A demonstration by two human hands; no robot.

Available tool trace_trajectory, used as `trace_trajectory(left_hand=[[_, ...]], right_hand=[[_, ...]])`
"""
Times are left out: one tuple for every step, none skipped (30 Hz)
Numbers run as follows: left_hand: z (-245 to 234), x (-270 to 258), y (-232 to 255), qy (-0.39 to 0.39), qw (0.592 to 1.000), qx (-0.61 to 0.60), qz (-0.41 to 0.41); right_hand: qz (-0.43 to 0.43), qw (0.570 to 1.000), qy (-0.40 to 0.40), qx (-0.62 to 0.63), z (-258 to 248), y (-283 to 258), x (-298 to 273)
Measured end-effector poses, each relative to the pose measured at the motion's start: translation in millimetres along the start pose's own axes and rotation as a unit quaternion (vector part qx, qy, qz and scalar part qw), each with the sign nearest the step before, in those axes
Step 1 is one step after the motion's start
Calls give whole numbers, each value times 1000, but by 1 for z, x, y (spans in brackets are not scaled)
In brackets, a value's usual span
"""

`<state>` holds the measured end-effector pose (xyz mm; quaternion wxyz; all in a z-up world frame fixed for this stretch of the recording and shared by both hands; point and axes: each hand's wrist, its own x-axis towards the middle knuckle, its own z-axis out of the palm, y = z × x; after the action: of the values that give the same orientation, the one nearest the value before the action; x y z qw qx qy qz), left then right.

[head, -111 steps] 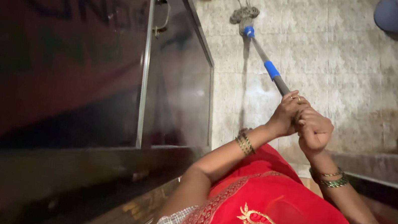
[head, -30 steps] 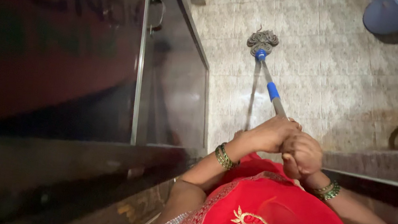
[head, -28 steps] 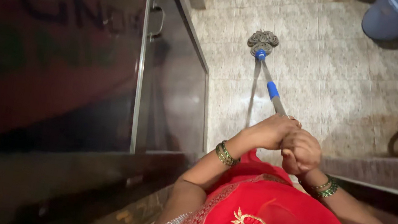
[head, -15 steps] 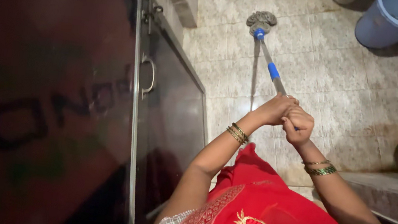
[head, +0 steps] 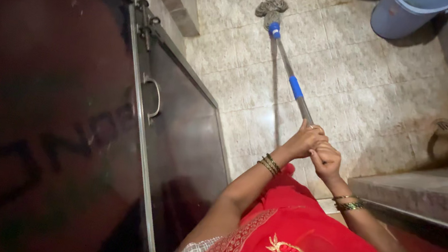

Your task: The person mops a tiled bathroom floor using a blue-handled string mop. They move the mop back and forth across the floor surface, covering the area near a glass shower door and a white bucket.

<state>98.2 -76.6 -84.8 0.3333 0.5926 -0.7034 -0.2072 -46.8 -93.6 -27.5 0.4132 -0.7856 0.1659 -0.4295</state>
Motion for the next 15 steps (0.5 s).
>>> trace_trajectory(left_hand=[[4,-2,13,-8,1000,-6,-2],[7,-4,26,-17,1000,-12,-5],[10,-6,39,-15,1000,-19,3],[14,-13,55,-17,999,-26,11],[19,-19,72,-19,999,-33,19],[24,-24,90,-23,999,-42,19],[29,-29,108,-28,998,-52,19],[34,-33,127,-32,997,-62,20],[39,-39,147,-21,998,-55,34],[43,-47,166,-9,998,-49,49],[46,-56,186,4,997,-43,63],[46,-65,206,-7,996,-71,57],[44,-76,226,-18,994,-100,51],[41,-86,245,-28,990,-129,45],[38,-95,263,-23,989,-136,62]], right_hand=[[5,1000,9,4,-7,-9,-7],[10,1000,17,10,-14,-19,-15],[15,999,25,15,-22,-31,-21],[14,999,32,20,-30,-45,-32],[14,999,39,25,-41,-61,-42],[14,998,48,29,-51,-77,-52],[10,998,59,38,-59,-93,-60],[6,997,69,46,-68,-110,-68],[2,995,79,54,-78,-128,-76],[-6,994,93,65,-86,-147,-86],[-13,991,106,76,-94,-166,-95],[-21,989,119,89,-102,-186,-102],[-22,990,114,86,-111,-207,-108],[-22,990,108,83,-119,-227,-114],[-22,991,101,81,-127,-247,-119]])
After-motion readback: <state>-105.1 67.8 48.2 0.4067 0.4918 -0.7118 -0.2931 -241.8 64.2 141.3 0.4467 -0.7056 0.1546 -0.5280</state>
